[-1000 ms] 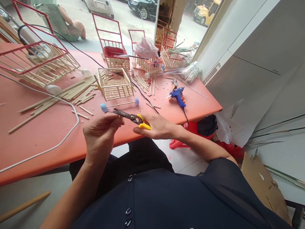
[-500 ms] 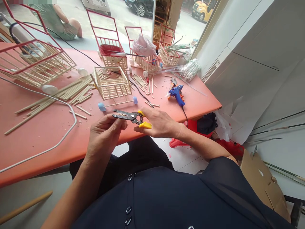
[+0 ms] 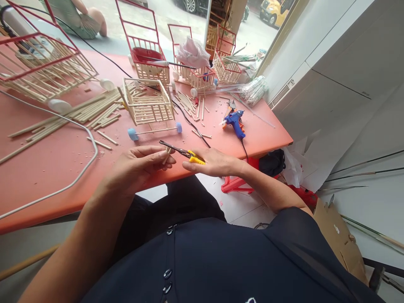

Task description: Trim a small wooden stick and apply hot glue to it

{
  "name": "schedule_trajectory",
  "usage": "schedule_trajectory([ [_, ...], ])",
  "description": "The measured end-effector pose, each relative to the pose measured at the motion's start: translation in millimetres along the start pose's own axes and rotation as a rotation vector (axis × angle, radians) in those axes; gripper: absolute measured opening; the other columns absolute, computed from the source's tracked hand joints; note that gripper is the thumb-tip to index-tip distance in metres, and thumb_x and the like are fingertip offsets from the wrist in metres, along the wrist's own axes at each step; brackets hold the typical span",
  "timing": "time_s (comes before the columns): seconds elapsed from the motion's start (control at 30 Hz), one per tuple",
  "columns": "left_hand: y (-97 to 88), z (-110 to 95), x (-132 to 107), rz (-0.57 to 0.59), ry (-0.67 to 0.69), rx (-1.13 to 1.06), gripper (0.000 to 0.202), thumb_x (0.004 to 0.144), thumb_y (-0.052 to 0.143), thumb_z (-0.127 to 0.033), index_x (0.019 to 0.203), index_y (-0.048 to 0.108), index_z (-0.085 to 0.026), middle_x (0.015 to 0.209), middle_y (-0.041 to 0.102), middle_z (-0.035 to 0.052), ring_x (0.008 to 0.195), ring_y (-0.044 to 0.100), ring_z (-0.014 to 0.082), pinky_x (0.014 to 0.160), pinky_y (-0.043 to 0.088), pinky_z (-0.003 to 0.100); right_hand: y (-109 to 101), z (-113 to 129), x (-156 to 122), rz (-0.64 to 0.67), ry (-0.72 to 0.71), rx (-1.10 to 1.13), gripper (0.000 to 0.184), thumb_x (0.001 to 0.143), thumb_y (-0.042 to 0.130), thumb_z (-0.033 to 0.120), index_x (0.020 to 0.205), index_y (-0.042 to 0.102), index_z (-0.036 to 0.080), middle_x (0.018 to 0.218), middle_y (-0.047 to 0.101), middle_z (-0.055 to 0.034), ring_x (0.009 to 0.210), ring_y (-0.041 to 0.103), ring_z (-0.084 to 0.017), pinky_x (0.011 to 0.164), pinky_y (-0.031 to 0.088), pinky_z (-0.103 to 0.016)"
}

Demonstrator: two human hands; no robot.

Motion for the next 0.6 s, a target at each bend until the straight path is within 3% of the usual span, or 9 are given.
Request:
schedule_trajectory([
  [0.27,-3.1,2.7,2.5,0.027,-0.027,0.083,0.057,0.057,0.107,-0.060,0.088,0.088,-0.016,0.082,0.085,0.0168,0.081,0.084,0.0305,0.066,0.063,0.033,-0.5,-2.6,0.1,-0.019,0.042,-0.057,0.060,0.101,0.053,0.081,0.104,0.059,0.021,0.100,0.071,-0.0050,0.091,0.064,-0.024,0.083,0.042,-0.035],
  [0.47,0.8,1.4,1.9,0.050,0.004,0.091,0.056,0.058,0.108,-0.060,0.088,0.088,-0.017,0.083,0.085,0.0157,0.080,0.084,0.0286,0.070,0.066,0.034,-1.5,-1.8,-1.7,-0.051,0.031,-0.069,0.059,0.101,0.053,0.080,0.098,0.055,0.022,0.095,0.068,-0.0040,0.087,0.062,-0.023,0.080,0.041,-0.034],
  [0.6,1.7,1.2,2.1,0.047,0.053,0.091,0.055,0.058,0.108,-0.060,0.085,0.087,-0.016,0.078,0.083,0.0145,0.072,0.079,0.0245,0.066,0.064,0.032,-1.5,-1.4,-4.2,0.018,0.062,-0.048,0.060,0.102,0.051,0.082,0.103,0.054,0.022,0.095,0.066,-0.0025,0.085,0.064,-0.022,0.079,0.044,-0.035],
])
Point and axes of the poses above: each hand's wrist, its own x-axis towards the middle knuckle, its own y-axis out of the palm, z = x × y, the point moved 5 cm from there along x, towards the middle knuckle
